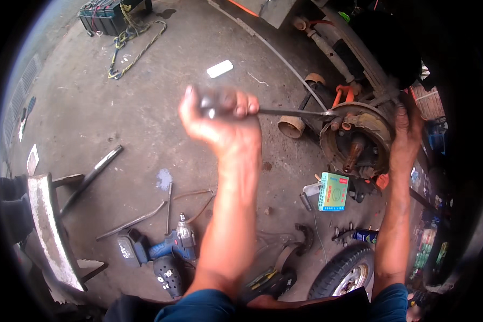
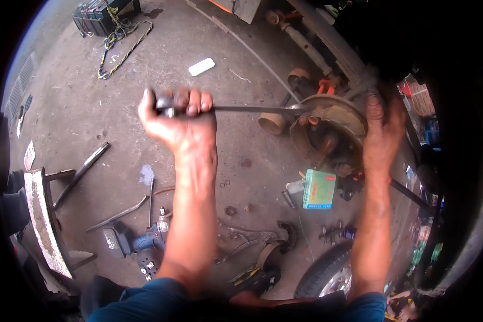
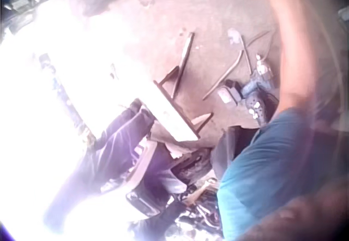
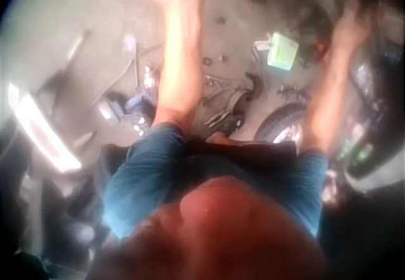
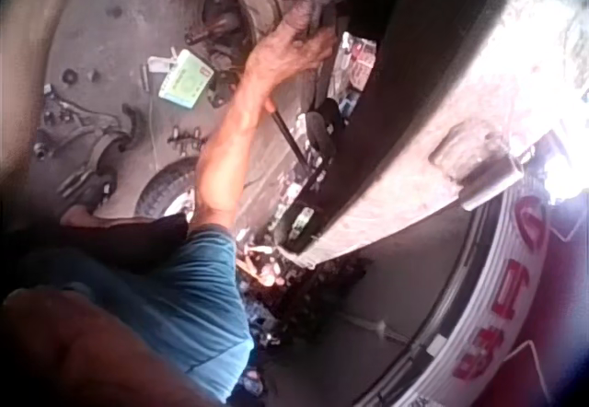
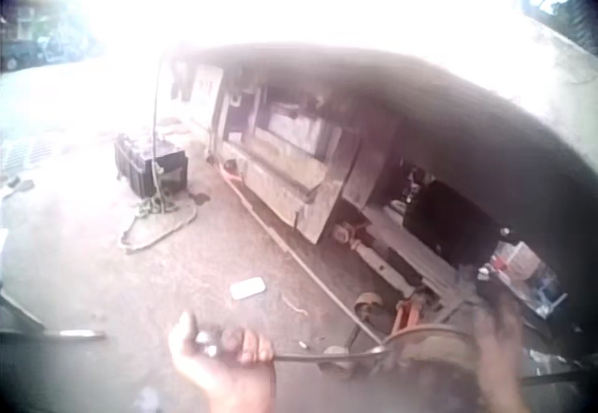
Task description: The person handles brake shoes, sprays lubricant onto the wheel hub, and works on the drum brake assembly using pliers and a wrench.
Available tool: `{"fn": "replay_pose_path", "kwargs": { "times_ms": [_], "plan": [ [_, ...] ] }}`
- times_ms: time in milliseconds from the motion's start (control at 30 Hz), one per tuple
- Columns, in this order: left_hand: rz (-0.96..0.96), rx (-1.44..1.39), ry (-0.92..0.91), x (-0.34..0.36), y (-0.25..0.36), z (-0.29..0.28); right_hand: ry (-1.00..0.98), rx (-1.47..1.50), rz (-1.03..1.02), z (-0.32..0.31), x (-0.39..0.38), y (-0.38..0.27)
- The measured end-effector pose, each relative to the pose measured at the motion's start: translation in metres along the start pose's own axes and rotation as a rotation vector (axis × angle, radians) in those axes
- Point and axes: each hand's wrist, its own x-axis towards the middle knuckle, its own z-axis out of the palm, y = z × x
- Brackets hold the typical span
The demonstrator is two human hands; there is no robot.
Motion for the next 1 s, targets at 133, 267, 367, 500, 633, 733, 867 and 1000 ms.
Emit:
{"fn": "replay_pose_path", "kwargs": {
  "times_ms": [133,267,367,500,633,733,867,1000],
  "plan": [
    [-0.02,-0.079,0.288,-0.007,0.009,-0.035,-0.054,0.007,-0.084,0.004,0.0,-0.014],
    [-0.123,-0.106,0.271,0.023,0.001,-0.047,-0.064,0.08,-0.026,0.002,0.0,-0.015],
    [-0.071,-0.012,0.126,0.004,-0.001,-0.005,-0.06,0.111,-0.013,0.001,0.0,-0.016],
    [-0.096,0.169,0.008,0.038,-0.008,0.039,-0.048,0.075,0.0,0.002,-0.002,-0.02],
    [-0.249,0.193,-0.117,0.059,-0.025,0.08,-0.079,0.117,0.005,0.004,-0.002,-0.026],
    [-0.154,0.238,-0.097,0.045,-0.022,0.065,-0.059,0.113,-0.007,0.004,-0.001,-0.019],
    [-0.178,0.163,-0.033,0.052,-0.01,0.031,-0.044,0.116,0.011,0.002,-0.003,-0.021],
    [-0.096,-0.025,0.285,0.028,-0.001,-0.003,-0.024,0.116,-0.029,0.006,-0.003,-0.007]
  ]
}}
